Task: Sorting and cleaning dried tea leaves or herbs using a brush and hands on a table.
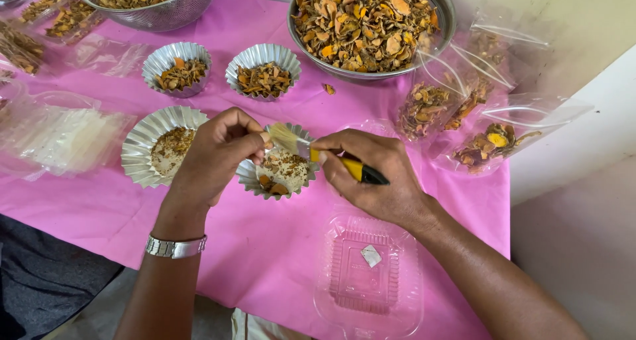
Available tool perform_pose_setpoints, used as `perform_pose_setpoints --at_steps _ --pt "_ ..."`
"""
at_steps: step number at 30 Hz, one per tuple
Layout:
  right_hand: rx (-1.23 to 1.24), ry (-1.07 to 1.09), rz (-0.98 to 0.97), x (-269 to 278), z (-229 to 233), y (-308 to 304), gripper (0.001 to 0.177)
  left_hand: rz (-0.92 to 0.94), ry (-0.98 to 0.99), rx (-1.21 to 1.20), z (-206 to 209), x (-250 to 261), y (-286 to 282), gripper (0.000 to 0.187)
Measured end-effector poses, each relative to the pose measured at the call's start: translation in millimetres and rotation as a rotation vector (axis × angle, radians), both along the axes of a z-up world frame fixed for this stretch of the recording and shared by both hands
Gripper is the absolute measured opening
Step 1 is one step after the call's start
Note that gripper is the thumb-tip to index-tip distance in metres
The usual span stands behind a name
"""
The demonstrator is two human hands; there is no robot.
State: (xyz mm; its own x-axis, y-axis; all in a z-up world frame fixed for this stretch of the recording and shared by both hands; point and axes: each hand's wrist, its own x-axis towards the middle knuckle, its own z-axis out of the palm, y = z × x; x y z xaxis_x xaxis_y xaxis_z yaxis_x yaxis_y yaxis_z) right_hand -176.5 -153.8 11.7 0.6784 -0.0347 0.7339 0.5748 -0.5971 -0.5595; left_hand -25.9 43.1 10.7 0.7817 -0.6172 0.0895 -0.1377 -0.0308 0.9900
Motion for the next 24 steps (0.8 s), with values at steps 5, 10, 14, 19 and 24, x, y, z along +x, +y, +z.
perform_pose_setpoints --at_steps 5,10,14,19,24 --pt "0.083 -0.002 0.001 -3 16 4 0.012 0.013 -0.023 -0.103 -4 1 -1 0.011" --pt "0.076 -0.037 -0.166 6 -10 -23 0.013 -0.042 -0.038 -0.093 7 -8 -11 0.013" --pt "0.202 -0.189 -0.192 -1 9 -26 0.02 -0.052 -0.215 0.006 2 -35 -46 0.012" --pt "0.263 -0.252 -0.283 -3 15 -17 0.013 -0.288 -0.418 0.308 10 -66 -89 0.009" --pt "0.219 -0.146 -0.377 -7 20 -14 0.024 -0.297 -0.671 0.521 24 -48 -57 0.015"
